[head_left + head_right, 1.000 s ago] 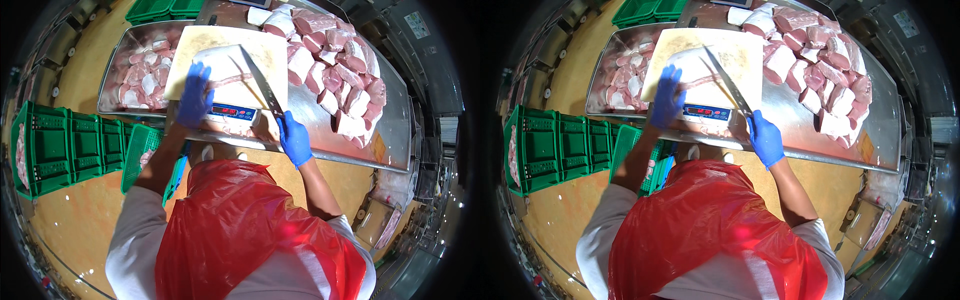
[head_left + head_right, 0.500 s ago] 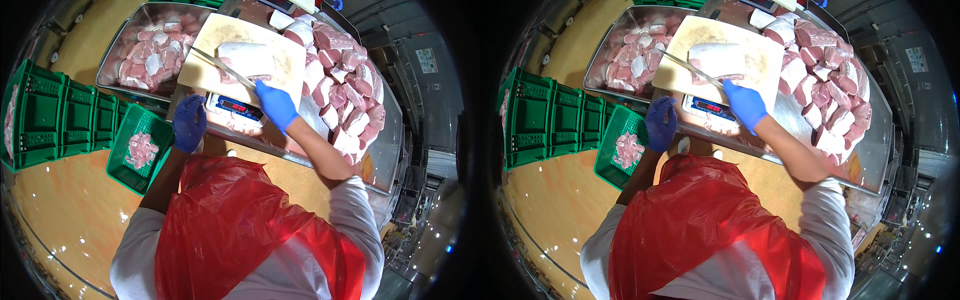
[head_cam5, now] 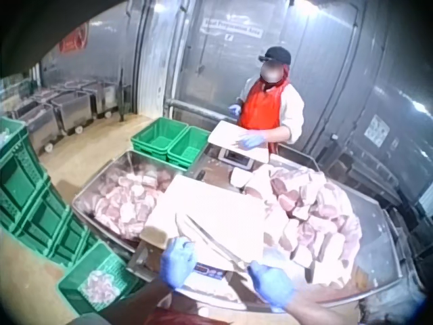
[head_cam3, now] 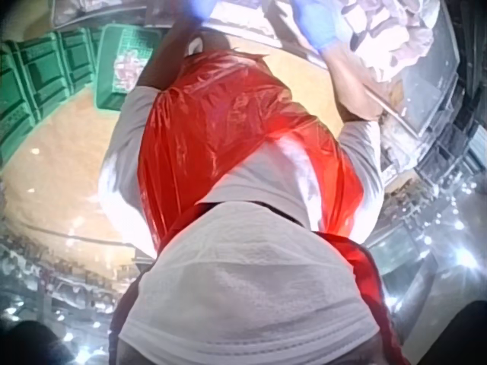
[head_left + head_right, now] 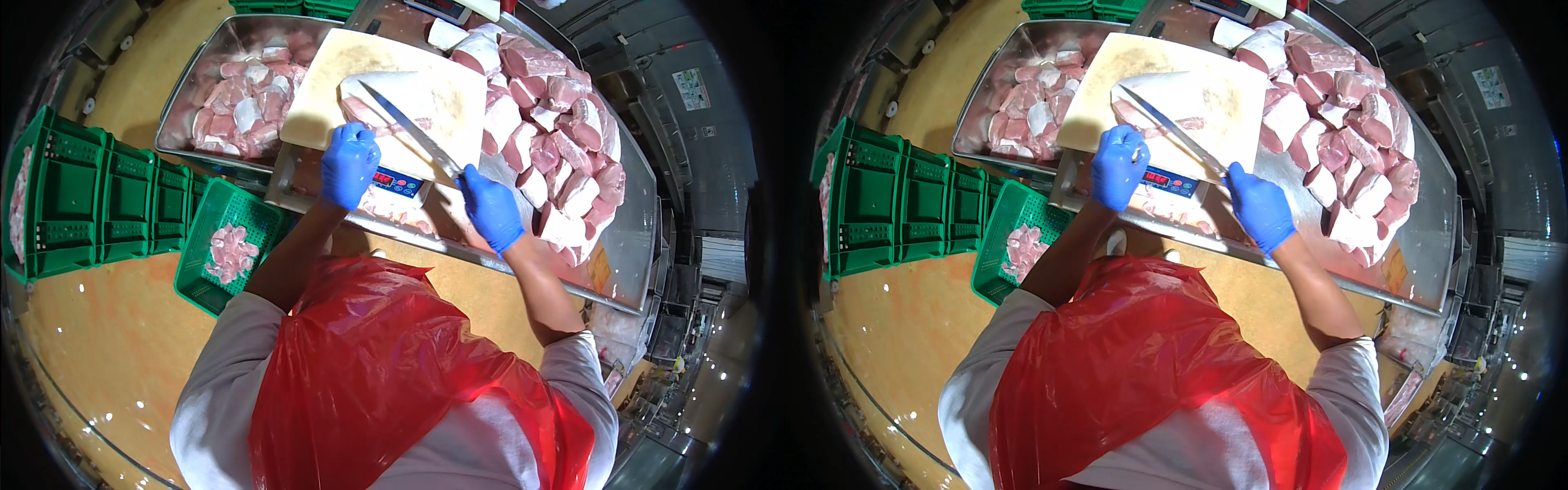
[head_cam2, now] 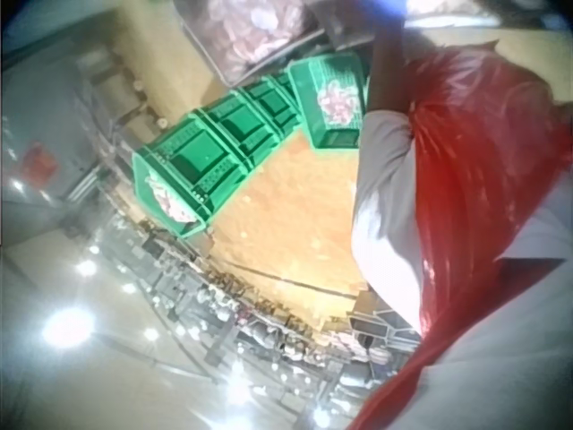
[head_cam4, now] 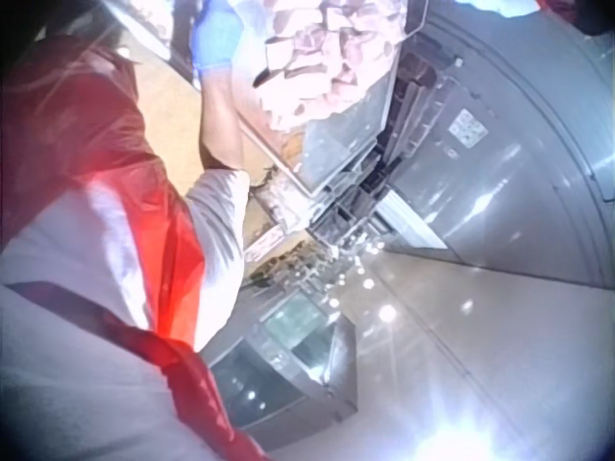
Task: The person cuts large pieces of pork belly into smaller chunks using a knife on a cutting board. The cut pieces are placed into a green basket. The person wears blue gloves and a red apron.
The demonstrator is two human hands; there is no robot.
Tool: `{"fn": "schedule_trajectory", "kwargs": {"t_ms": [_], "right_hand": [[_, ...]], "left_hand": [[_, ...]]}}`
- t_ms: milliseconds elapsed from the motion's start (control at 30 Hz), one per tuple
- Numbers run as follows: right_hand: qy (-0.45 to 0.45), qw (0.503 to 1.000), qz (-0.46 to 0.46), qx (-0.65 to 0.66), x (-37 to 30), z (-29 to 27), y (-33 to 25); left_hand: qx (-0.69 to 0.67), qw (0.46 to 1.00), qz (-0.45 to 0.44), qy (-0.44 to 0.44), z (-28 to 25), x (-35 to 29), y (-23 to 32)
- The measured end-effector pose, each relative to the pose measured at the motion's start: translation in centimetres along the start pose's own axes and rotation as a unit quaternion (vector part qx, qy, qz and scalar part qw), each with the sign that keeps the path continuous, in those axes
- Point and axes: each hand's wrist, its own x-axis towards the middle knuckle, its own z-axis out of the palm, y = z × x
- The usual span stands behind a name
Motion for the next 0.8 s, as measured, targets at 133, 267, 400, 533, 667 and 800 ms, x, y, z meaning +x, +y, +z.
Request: {"fn": "schedule_trajectory", "kwargs": {"t_ms": [133, 267, 400, 533, 667, 800], "right_hand": [[-0.022, 1.000, -0.014, 0.013, 1.7, 0.2, -1.7], [-0.022, 0.998, -0.056, 0.028, 6.0, 2.8, -3.4], [-0.043, 0.998, -0.040, 0.011, 11.7, 4.2, -7.2], [0.026, 0.991, -0.024, 0.127, 7.7, 1.9, -6.2], [0.122, 0.965, 0.071, 0.221, -0.1, 0.4, -1.6], [0.167, 0.938, 0.174, 0.250, -3.1, 1.3, 2.1]], "left_hand": [[-0.035, 0.999, -0.016, 0.004, -0.2, -1.7, -1.7], [-0.081, 0.996, -0.022, -0.004, -0.3, -2.1, -2.1], [-0.080, 0.995, -0.036, -0.048, -1.2, -2.8, -2.7], [-0.056, 0.991, -0.117, 0.036, -7.5, -7.5, -5.6], [0.202, 0.867, -0.244, -0.385, -15.3, -14.9, -15.9], [0.043, 0.993, -0.058, -0.092, -11.0, -5.1, -9.6]]}}
